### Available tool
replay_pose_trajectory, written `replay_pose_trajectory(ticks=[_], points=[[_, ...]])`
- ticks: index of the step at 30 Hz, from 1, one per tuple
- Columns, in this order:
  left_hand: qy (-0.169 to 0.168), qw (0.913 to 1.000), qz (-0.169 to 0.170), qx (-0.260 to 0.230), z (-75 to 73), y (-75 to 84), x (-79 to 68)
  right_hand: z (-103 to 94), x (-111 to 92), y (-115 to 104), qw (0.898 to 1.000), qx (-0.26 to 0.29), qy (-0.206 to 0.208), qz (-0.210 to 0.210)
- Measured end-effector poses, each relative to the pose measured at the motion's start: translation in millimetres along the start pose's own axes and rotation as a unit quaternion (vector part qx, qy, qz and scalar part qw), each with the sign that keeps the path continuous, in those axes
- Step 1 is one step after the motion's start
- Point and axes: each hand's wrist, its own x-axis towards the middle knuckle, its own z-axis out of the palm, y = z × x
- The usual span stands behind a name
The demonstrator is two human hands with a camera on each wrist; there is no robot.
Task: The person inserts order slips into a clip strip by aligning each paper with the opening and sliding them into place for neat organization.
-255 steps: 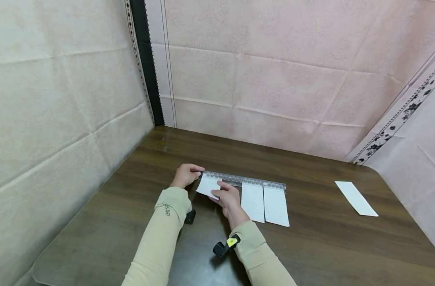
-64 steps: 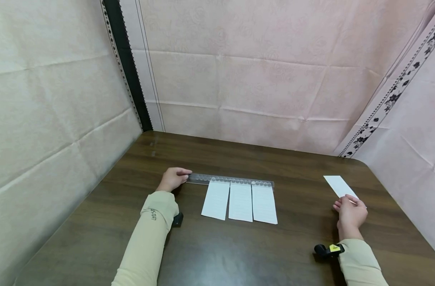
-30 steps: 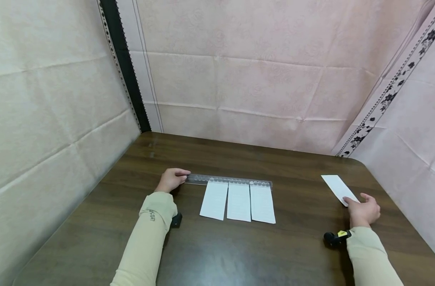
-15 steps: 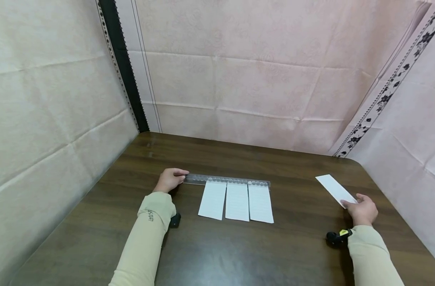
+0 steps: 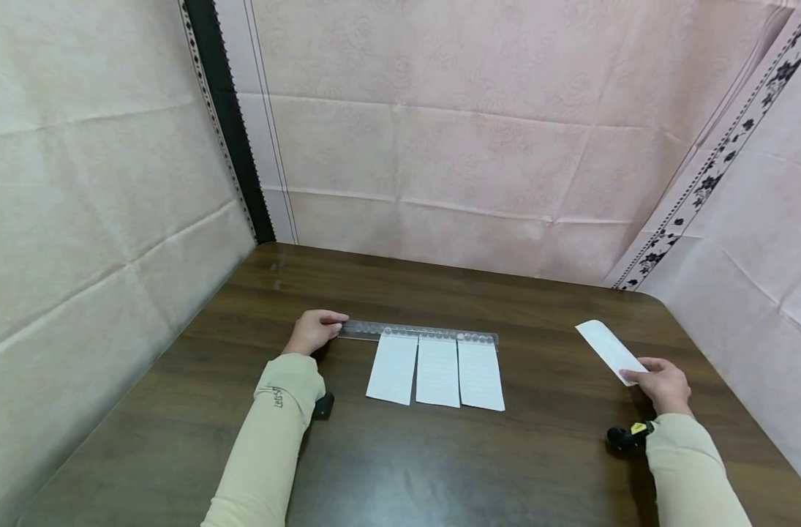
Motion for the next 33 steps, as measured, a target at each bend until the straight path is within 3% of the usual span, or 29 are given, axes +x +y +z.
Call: replay_pose_trajectory(ticks=[16,25,27,29,31,33], points=[[-0.003,0.9999,-0.009,-0.009,0.6,-0.6,-0.1,4.8,-7,7,0.993,0.113,0.043,-0.014],[0.001,0.9998,-0.013,-0.013,1.5,-2.9,1.1,10.2,-20,-9,0.978,0.189,0.066,0.063],[-0.001,0.9997,-0.019,-0.016,1.4,-3.7,1.5,10.9,-22,-12,0.972,0.216,0.054,0.080],[-0.002,0.9996,-0.022,-0.017,1.5,-4.1,1.8,11.9,-23,-14,0.958,0.266,0.038,0.097],[-0.003,0.9996,-0.024,-0.016,1.7,-4.2,2.3,13.7,-25,-15,0.938,0.326,0.024,0.117],[-0.004,0.9997,-0.020,-0.014,1.9,-3.7,2.8,16.2,-27,-15,0.911,0.391,0.012,0.131]])
